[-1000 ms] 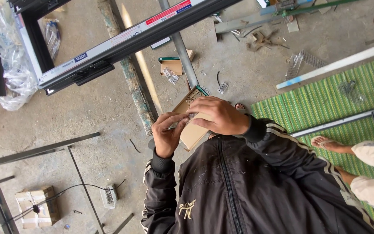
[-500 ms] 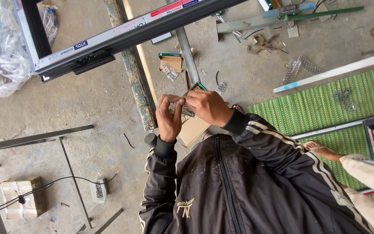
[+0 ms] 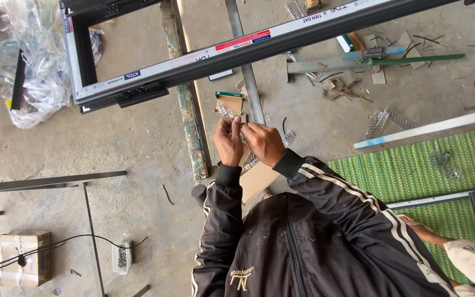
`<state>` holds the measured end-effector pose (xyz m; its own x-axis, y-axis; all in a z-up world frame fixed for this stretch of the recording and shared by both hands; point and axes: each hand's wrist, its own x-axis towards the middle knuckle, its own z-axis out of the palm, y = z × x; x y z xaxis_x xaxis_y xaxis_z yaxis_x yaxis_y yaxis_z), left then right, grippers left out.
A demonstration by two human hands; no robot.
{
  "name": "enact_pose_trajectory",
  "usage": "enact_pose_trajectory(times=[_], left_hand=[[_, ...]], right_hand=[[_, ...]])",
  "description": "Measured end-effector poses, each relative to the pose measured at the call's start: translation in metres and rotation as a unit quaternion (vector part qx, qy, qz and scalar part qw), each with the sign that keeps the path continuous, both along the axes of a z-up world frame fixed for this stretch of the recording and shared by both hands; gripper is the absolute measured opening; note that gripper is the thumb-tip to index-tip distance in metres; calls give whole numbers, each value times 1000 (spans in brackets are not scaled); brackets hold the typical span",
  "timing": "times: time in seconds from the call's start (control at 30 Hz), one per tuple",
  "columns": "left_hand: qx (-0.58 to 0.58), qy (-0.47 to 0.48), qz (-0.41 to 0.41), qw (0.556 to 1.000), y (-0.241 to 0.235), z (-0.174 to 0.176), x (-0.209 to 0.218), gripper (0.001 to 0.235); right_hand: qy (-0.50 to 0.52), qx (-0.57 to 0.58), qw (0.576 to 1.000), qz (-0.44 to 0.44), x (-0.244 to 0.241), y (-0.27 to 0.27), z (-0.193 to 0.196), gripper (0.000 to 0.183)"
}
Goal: Assembling aluminum window or door frames by attaching hinges and brackets using screws and a manual screwdriver.
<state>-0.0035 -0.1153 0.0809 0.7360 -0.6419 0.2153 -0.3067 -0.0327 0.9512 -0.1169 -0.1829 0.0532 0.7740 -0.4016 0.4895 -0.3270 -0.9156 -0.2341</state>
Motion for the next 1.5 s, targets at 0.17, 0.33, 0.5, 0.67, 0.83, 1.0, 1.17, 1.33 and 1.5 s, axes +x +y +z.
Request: enact_pose_trajectory(times=[0.17, 0.33, 0.5, 0.67, 0.83, 1.0, 1.17, 1.33, 1.5], left_hand=[[23, -3, 24, 999, -8, -30, 12, 29], [15, -6, 57, 998, -8, -25, 22, 32], [29, -56, -7, 998, 15, 49, 9, 24], [24, -97, -103, 990, 21, 75, 9, 15], [22, -158, -278, 947, 31, 104, 32, 25], [45, -241, -287, 926, 22, 114, 31, 10], [71, -329, -302, 892, 3, 177, 20, 16], [78, -314, -339, 883, -3, 221, 5, 13], [38, -305, -340, 889, 3, 246, 12, 29]], right_hand=[[-29, -13, 999, -4, 0, 9, -4, 20], [-123, 27, 992, 5, -3, 30, -15, 29], [-162, 275, 946, 64, -21, 8, 64, 24], [-126, 396, 900, 131, -20, -7, 95, 20], [-119, 521, 823, 193, -33, -11, 129, 20], [-150, 485, 832, 221, -35, -15, 109, 22], [-167, 522, 804, 232, -38, -30, 130, 33], [-201, 602, 726, 267, -49, -9, 119, 15], [-267, 605, 698, 273, -54, -17, 127, 18]])
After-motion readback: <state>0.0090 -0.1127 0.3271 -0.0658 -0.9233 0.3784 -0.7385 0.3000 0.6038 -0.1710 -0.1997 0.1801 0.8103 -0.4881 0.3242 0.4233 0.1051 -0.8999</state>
